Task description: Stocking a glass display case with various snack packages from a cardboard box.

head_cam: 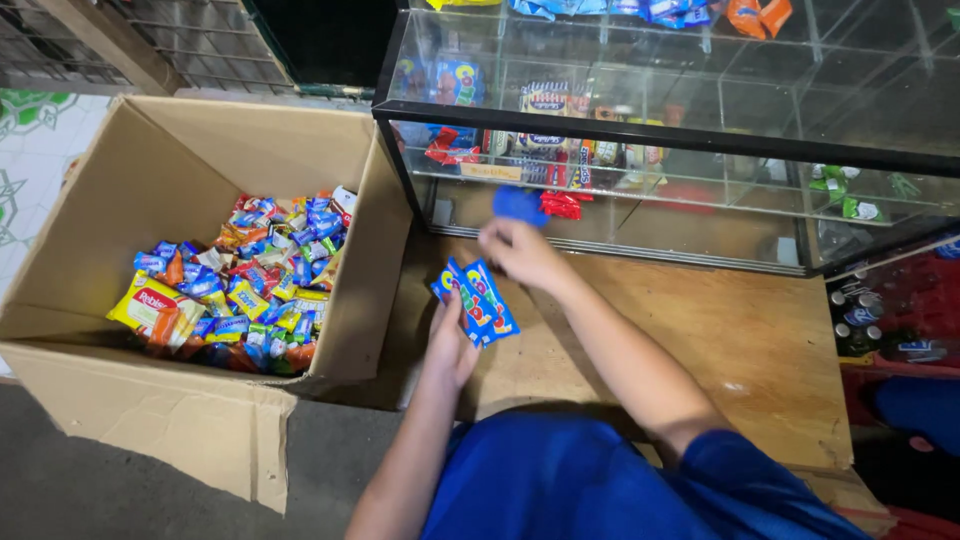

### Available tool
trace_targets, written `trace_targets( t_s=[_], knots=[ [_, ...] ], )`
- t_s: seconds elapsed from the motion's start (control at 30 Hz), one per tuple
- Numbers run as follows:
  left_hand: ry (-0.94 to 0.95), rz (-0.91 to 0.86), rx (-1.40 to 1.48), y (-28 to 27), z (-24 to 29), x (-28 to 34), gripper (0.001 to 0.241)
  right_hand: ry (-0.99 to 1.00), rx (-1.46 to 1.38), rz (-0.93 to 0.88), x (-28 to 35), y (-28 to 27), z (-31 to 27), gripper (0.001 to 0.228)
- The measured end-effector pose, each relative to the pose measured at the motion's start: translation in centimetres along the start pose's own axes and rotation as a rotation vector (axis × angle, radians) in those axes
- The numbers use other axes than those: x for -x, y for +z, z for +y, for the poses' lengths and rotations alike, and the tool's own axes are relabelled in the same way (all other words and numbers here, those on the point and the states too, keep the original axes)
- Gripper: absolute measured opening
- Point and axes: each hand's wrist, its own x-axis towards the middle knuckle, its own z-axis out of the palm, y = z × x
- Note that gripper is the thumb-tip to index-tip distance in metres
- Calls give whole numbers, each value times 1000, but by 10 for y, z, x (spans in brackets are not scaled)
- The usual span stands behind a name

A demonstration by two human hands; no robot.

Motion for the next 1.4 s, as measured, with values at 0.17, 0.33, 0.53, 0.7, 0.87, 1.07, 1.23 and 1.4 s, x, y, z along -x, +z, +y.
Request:
trace_targets(
  t_s=[0.17,0.33,0.53,0.7,0.87,1.07,1.23,1.4],
  knots=[
    [98,-59,46,0,0,-9,43,76,-159,-296,45,-2,3,27],
    [123,-55,51,-9,-6,-13,40,32,-305,-195,28,-3,40,29],
    [-22,170,-75,-16,3,0,42,239,-667,112,-6,-12,-18,31],
    [-10,132,-167,-18,3,13,45,189,-1088,73,-48,2,14,29],
    [-22,82,-199,-10,10,26,40,44,-1361,85,-66,18,24,29],
    [-35,59,-197,-9,10,23,39,21,-1358,169,-78,19,21,26],
    [-60,62,-224,-4,10,20,39,-31,-1328,167,-90,20,40,29],
    [-75,73,-222,0,11,19,39,-31,-1282,166,-92,16,42,33]
  ],
)
